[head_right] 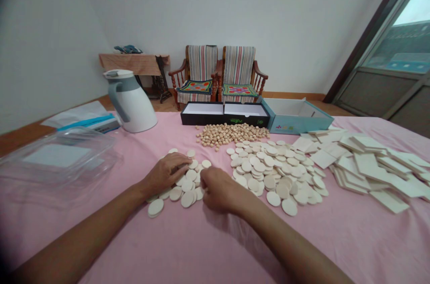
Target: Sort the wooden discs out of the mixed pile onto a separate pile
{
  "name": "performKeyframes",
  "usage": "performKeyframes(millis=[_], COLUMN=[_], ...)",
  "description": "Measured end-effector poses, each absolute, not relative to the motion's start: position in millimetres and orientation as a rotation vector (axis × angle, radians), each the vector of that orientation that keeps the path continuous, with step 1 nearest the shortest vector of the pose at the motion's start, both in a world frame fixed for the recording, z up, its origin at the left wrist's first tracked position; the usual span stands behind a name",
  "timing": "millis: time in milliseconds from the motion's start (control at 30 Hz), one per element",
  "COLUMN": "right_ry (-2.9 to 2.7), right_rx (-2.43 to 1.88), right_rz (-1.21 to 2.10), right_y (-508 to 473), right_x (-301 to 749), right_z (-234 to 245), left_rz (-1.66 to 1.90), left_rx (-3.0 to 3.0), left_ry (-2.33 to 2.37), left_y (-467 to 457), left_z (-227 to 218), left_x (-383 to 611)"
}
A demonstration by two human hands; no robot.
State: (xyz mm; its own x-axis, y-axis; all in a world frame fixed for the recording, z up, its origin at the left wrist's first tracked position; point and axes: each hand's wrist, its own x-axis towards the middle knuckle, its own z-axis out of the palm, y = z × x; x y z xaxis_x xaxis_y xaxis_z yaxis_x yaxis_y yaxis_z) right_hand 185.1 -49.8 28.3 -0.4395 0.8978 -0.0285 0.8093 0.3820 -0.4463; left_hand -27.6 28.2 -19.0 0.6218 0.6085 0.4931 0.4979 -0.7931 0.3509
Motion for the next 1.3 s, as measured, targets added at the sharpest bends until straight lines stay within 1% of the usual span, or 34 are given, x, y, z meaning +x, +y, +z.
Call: performKeyframes(millis=[100,200,267,333,467,567,667,767,900,1000,1067,1100,1300], right_ry=[-2.271,-1.909,-1.769,-1.879,-2.430,-2.706,-2.869,-2.909,-2.748,-2.265,-1.965,-1.903,-2.158], right_rx=[-1.569,-1.567,-1.512,-1.508,-1.567,-1.583,-1.551,-1.481,-1.544,-1.620,-1.537,-1.474,-1.302], right_rz=[0.626,0.570,0.542,0.543,0.708,0.763,0.772,0.769,0.679,0.440,0.305,0.292,0.431], right_y=[-27,-8,-4,-9,-33,-48,-54,-53,-41,-25,-16,-13,-15], right_x=[202,214,219,221,220,212,203,200,210,215,213,211,183], right_z=[28,24,24,30,48,55,54,51,46,36,26,21,-4], left_rz=[0.902,0.900,0.899,0.904,0.920,0.919,0.915,0.907,0.911,0.916,0.900,0.893,0.910], left_rx=[2.665,2.663,2.662,2.663,2.663,2.660,2.657,2.658,2.659,2.656,2.655,2.656,2.653], left_ry=[0.918,0.910,0.905,0.906,0.909,0.910,0.917,0.911,0.911,0.911,0.903,0.900,0.902], left_y=[28,27,27,27,28,29,28,28,28,28,27,27,27], left_z=[-18,-16,-15,-15,-18,-19,-18,-18,-18,-17,-15,-15,-16], left_x=[-28,-28,-28,-28,-27,-27,-27,-28,-28,-28,-27,-27,-27])
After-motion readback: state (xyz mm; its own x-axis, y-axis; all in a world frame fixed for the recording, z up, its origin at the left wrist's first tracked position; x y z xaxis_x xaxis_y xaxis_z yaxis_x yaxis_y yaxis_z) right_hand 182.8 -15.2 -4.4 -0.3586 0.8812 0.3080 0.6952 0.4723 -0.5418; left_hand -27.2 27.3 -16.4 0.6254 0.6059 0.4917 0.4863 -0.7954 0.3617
